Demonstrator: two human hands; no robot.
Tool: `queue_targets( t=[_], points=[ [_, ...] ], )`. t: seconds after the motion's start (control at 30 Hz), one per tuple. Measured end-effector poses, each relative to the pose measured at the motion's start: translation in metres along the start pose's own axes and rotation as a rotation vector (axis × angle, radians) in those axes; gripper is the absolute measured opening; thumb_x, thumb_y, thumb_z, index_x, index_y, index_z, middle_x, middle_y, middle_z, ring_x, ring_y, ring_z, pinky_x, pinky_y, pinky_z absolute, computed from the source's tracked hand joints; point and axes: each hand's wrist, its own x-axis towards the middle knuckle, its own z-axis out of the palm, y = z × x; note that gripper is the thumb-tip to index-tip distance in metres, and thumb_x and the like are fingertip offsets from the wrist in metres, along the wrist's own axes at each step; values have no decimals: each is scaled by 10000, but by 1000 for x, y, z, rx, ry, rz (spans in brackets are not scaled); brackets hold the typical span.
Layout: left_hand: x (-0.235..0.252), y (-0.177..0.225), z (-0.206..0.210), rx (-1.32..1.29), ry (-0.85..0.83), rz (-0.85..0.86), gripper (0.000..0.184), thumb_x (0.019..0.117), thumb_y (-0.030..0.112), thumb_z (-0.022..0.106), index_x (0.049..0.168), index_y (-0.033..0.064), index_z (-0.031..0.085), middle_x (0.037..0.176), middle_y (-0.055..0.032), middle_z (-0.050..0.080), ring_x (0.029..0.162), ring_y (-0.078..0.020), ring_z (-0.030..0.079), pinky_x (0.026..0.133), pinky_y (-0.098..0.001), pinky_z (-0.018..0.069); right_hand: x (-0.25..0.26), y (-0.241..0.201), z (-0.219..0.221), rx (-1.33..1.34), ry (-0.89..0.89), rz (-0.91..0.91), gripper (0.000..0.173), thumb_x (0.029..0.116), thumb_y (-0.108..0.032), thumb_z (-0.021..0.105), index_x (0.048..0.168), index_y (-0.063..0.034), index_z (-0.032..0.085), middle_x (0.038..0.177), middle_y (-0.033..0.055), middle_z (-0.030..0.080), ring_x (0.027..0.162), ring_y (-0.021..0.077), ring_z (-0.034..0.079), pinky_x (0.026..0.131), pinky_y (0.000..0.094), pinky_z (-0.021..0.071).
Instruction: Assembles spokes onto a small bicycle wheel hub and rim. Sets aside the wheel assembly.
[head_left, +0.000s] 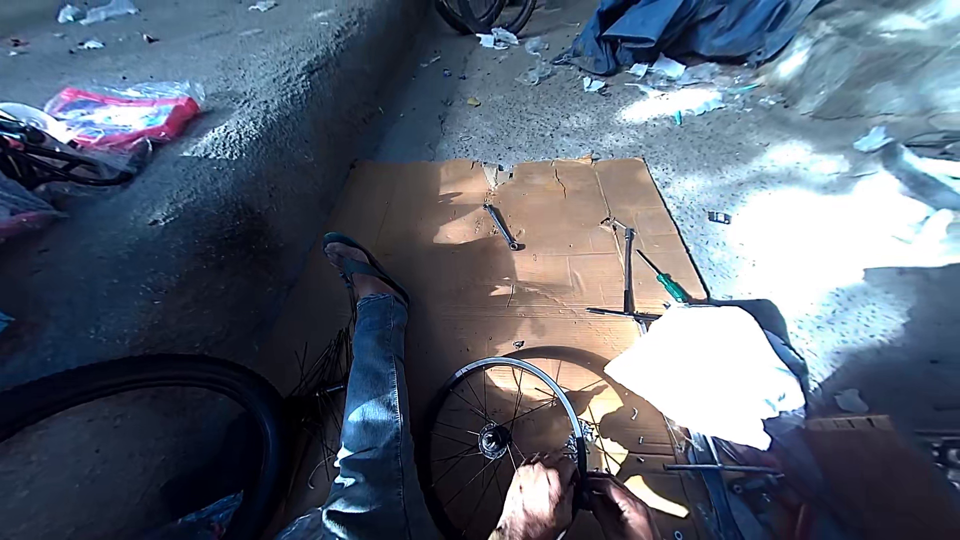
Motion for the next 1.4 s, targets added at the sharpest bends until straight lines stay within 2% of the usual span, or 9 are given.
queue_targets(
  t=[0.1, 0.23, 0.33, 0.57, 0.7, 0.9, 1.2, 1.33, 1.4],
  points=[
    [9, -7, -6, -121, -107, -8, 273, 975, 218, 599, 1177, 63, 696, 1230, -125, 683, 1196, -272, 634, 1050, -464, 500, -2, 4, 3, -119, 8, -113, 153, 973, -133, 666, 1045, -38, 762, 1140, 116, 734, 1045, 177, 714, 914, 332, 597],
    [17, -14, -7, -87, -255, -82, 308, 960, 291, 605, 1203, 125, 696, 1180, -94, 717, 1124, -266, 679, 988, -531, 531, -10, 9, 7, -10, -21, -32, 201, 965, -136, 671, 1133, -60, 752, 1259, 123, 676, 1086, 160, 697, 916, 309, 611],
    [21, -17, -3, -51, -322, -106, 310, 961, 330, 598, 1184, 142, 702, 1147, -97, 729, 1098, -281, 689, 961, -562, 533, -10, 12, 8, 16, 21, -4, 145, 922, -97, 690, 1036, -79, 779, 1166, 79, 722, 1017, 118, 713, 869, 273, 617],
    [25, -16, -5, -31, -360, -124, 313, 958, 330, 596, 1184, 144, 704, 1151, -102, 728, 1112, -286, 682, 970, -566, 520, -6, 22, 10, -48, -23, -8, 169, 966, -170, 626, 1034, -91, 760, 1161, 85, 708, 1056, 138, 693, 904, 305, 597],
    [28, -16, -6, 22, -372, -113, 342, 1000, 336, 539, 1234, 136, 689, 1195, -133, 713, 1160, -312, 663, 1003, -572, 498, -9, 22, 13, 3, -14, -25, 225, 946, -163, 662, 1135, -61, 728, 1224, 110, 685, 1011, 140, 713, 868, 302, 622],
    [32, 5, -23, 88, -514, -224, 356, 972, 298, 572, 1230, 62, 642, 1175, -197, 693, 1133, -381, 661, 945, -631, 507, -7, 20, 17, 16, 0, 11, 166, 928, -126, 643, 1048, -81, 749, 1136, 73, 703, 1005, 117, 699, 884, 280, 608],
    [25, -16, -14, 21, -392, -62, 349, 975, 304, 552, 1238, 103, 663, 1170, -143, 709, 1131, -315, 670, 974, -571, 515, -10, 16, 25, -100, 112, -133, 173, 974, -174, 607, 1041, -110, 753, 1150, 83, 697, 1040, 118, 687, 883, 263, 598],
    [27, -10, -19, 74, -442, -90, 323, 1000, 296, 515, 1204, 107, 681, 1143, -159, 714, 1111, -344, 671, 950, -609, 499, -11, 15, 23, 50, 69, -73, 262, 906, -141, 690, 1149, -44, 708, 1176, 119, 674, 926, 117, 721, 800, 274, 640],
    [29, -2, -21, 119, -502, -124, 332, 1025, 300, 484, 1187, 73, 664, 1129, -186, 709, 1104, -375, 672, 931, -643, 496, -9, 18, 24, 81, 75, -55, 223, 881, -119, 677, 1085, -40, 721, 1120, 113, 688, 907, 115, 715, 789, 270, 634]
  ],
)
